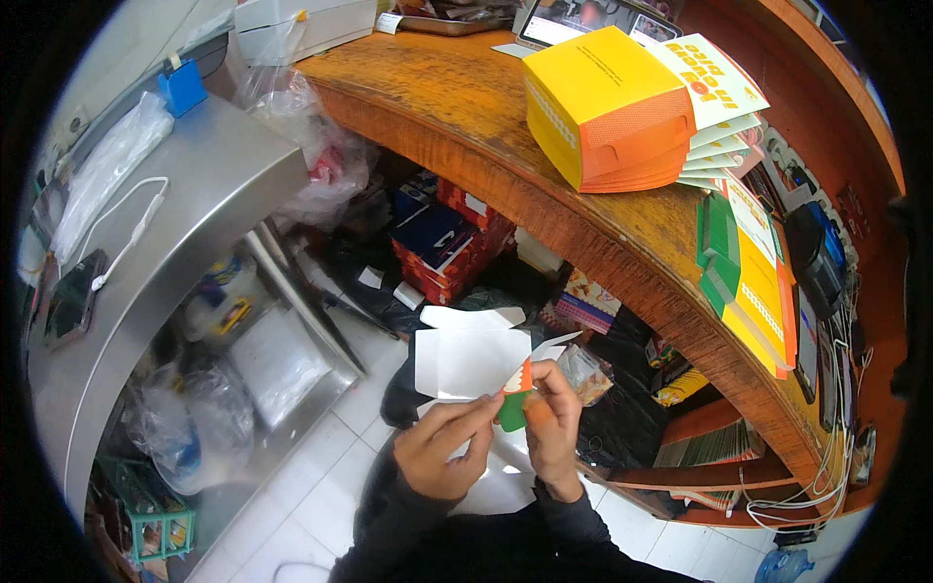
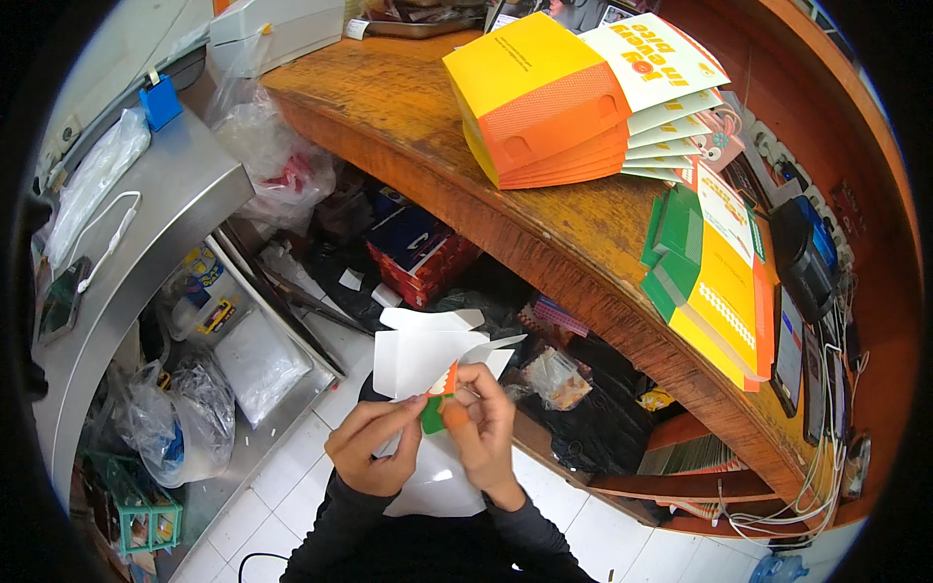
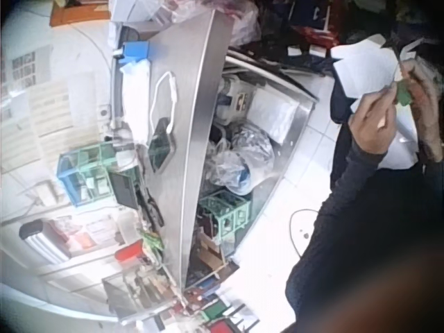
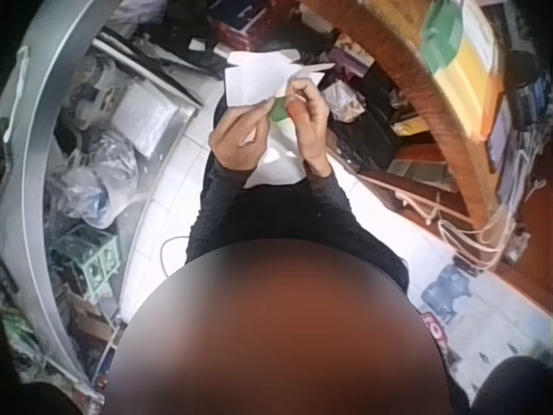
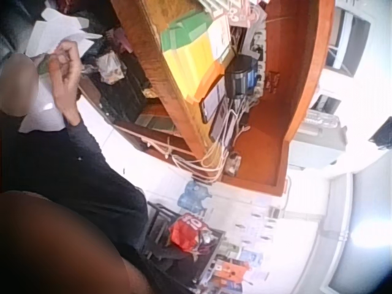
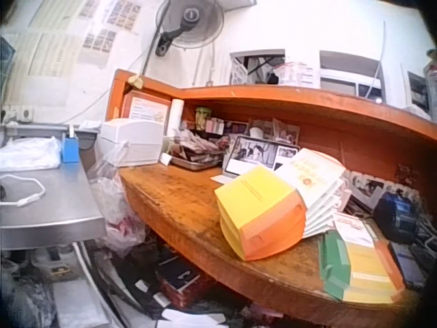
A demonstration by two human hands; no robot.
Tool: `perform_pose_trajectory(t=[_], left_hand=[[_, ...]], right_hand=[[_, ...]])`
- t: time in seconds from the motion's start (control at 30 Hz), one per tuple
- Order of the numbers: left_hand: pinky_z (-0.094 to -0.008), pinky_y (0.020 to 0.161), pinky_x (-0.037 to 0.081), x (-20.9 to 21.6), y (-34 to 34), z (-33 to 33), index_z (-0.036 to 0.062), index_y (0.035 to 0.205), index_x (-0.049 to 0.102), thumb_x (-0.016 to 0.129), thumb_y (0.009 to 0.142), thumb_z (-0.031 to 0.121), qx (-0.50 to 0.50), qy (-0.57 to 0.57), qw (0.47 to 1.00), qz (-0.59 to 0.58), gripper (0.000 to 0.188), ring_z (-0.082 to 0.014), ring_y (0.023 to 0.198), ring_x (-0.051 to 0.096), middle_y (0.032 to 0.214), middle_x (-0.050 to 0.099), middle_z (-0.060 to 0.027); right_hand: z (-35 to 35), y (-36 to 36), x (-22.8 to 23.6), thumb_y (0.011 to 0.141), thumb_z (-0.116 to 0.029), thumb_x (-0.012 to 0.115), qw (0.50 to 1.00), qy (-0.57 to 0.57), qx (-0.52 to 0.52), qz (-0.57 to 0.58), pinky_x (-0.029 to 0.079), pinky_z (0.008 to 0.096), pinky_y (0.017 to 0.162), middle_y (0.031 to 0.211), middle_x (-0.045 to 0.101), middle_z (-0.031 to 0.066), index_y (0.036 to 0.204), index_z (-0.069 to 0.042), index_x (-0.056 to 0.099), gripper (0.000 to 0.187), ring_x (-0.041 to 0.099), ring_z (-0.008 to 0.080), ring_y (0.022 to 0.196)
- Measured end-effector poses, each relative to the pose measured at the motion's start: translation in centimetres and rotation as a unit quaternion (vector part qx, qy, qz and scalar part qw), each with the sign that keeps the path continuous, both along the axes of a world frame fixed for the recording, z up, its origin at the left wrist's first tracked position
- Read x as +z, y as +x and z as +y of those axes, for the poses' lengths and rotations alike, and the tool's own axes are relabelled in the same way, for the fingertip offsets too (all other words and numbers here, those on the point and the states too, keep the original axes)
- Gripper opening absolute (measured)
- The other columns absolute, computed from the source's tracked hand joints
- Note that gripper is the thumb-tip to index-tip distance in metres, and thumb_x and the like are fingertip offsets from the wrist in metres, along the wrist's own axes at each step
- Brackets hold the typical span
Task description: The person repeatedly folds flat paperboard pieces into small rectangular boxes with checkered patterns. They fold the sides, tuck flaps, and place each completed box on a wooden counter. The process is repeated continuously throughout the clip.
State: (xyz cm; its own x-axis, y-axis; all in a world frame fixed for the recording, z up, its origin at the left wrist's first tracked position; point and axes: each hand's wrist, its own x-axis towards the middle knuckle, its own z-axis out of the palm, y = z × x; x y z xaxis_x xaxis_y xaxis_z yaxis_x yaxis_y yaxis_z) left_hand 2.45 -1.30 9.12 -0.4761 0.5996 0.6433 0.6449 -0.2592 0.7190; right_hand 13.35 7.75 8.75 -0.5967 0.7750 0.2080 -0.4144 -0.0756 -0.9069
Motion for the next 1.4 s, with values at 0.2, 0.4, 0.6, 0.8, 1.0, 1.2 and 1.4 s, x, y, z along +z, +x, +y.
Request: perform_pose_trajectory(t=[0.2, 0.4, 0.6, 0.8, 1.0, 1.2, 1.4], left_hand=[[-0.0277, 0.075, 0.055, 0.4, 0.6, -0.8, -0.0028, 0.099, 0.064, 0.065, 0.080, -0.010, -0.096, 0.017, 0.946, -0.310, 0.020, -0.0179, 0.088, 0.068, 0.101, 0.069, -0.0166], [-0.0304, 0.082, 0.057, 0.3, 0.3, -0.8, -0.0046, 0.088, 0.060, 0.065, 0.082, -0.011, -0.101, 0.074, 0.932, -0.339, 0.010, -0.0246, 0.100, 0.066, 0.107, 0.060, -0.0149], [-0.0291, 0.082, 0.056, 0.0, 0.6, -1.2, -0.0032, 0.079, 0.064, 0.070, 0.079, -0.009, -0.078, 0.098, 0.956, -0.264, 0.009, -0.0216, 0.093, 0.067, 0.104, 0.057, -0.0124], [-0.0301, 0.085, 0.054, -0.1, 0.4, -2.2, -0.0015, 0.080, 0.067, 0.075, 0.076, -0.005, -0.038, 0.063, 0.977, -0.200, 0.010, -0.0208, 0.093, 0.066, 0.103, 0.058, -0.0128], [-0.0376, 0.093, 0.051, 0.0, 0.3, -1.9, -0.0028, 0.089, 0.068, 0.075, 0.078, -0.002, -0.078, 0.114, 0.969, -0.203, 0.013, -0.0304, 0.102, 0.065, 0.109, 0.057, -0.0148], [-0.0364, 0.088, 0.054, 1.0, 0.4, -2.2, -0.0045, 0.106, 0.068, 0.066, 0.087, 0.004, -0.047, 0.029, 0.995, -0.079, 0.021, -0.0375, 0.127, 0.049, 0.117, 0.051, -0.0181], [-0.0284, 0.075, 0.061, 1.4, -1.2, -2.0, -0.0037, 0.116, 0.058, 0.067, 0.083, -0.006, -0.106, 0.151, 0.919, -0.347, 0.035, -0.0282, 0.096, 0.068, 0.114, 0.057, -0.0154]], right_hand=[[0.7, 0.3, 0.1, 0.088, 0.007, 0.062, 0.999, 0.029, 0.009, 0.009, 0.053, 0.0254, 0.078, 0.098, 0.064, 0.0104, 0.099, 0.003, 0.052, 0.015, 0.065, 0.0143, 0.091], [-0.8, -0.8, -0.1, 0.079, 0.009, 0.071, 0.969, 0.145, -0.191, -0.064, 0.054, 0.0248, 0.070, 0.091, 0.065, 0.0121, 0.090, 0.003, 0.060, 0.017, 0.066, 0.0155, 0.086], [-2.1, -1.4, 0.7, 0.073, 0.009, 0.074, 0.897, 0.336, -0.267, -0.106, 0.050, 0.0239, 0.067, 0.088, 0.065, 0.0141, 0.093, 0.004, 0.066, 0.022, 0.064, 0.0180, 0.078], [-3.3, -0.8, 1.1, 0.078, 0.012, 0.067, 0.908, 0.370, -0.185, -0.071, 0.053, 0.0259, 0.069, 0.103, 0.061, 0.0170, 0.114, 0.002, 0.067, 0.037, 0.066, 0.0226, 0.085], [-5.3, -1.7, 0.1, 0.082, 0.009, 0.065, 0.911, 0.353, -0.207, -0.048, 0.050, 0.0303, 0.087, 0.114, 0.056, 0.0218, 0.115, 0.004, 0.065, 0.033, 0.063, 0.0306, 0.105], [-4.3, -1.6, 0.3, 0.082, 0.009, 0.060, 0.954, 0.277, -0.107, -0.030, 0.039, 0.0368, 0.102, 0.129, 0.042, 0.0269, 0.125, 0.008, 0.056, 0.043, 0.050, 0.0352, 0.122], [-5.3, -0.9, 2.6, 0.072, 0.010, 0.054, 0.992, 0.081, 0.079, 0.047, 0.037, 0.0412, 0.105, 0.127, 0.047, 0.0230, 0.128, 0.011, 0.050, 0.056, 0.049, 0.0319, 0.123]])
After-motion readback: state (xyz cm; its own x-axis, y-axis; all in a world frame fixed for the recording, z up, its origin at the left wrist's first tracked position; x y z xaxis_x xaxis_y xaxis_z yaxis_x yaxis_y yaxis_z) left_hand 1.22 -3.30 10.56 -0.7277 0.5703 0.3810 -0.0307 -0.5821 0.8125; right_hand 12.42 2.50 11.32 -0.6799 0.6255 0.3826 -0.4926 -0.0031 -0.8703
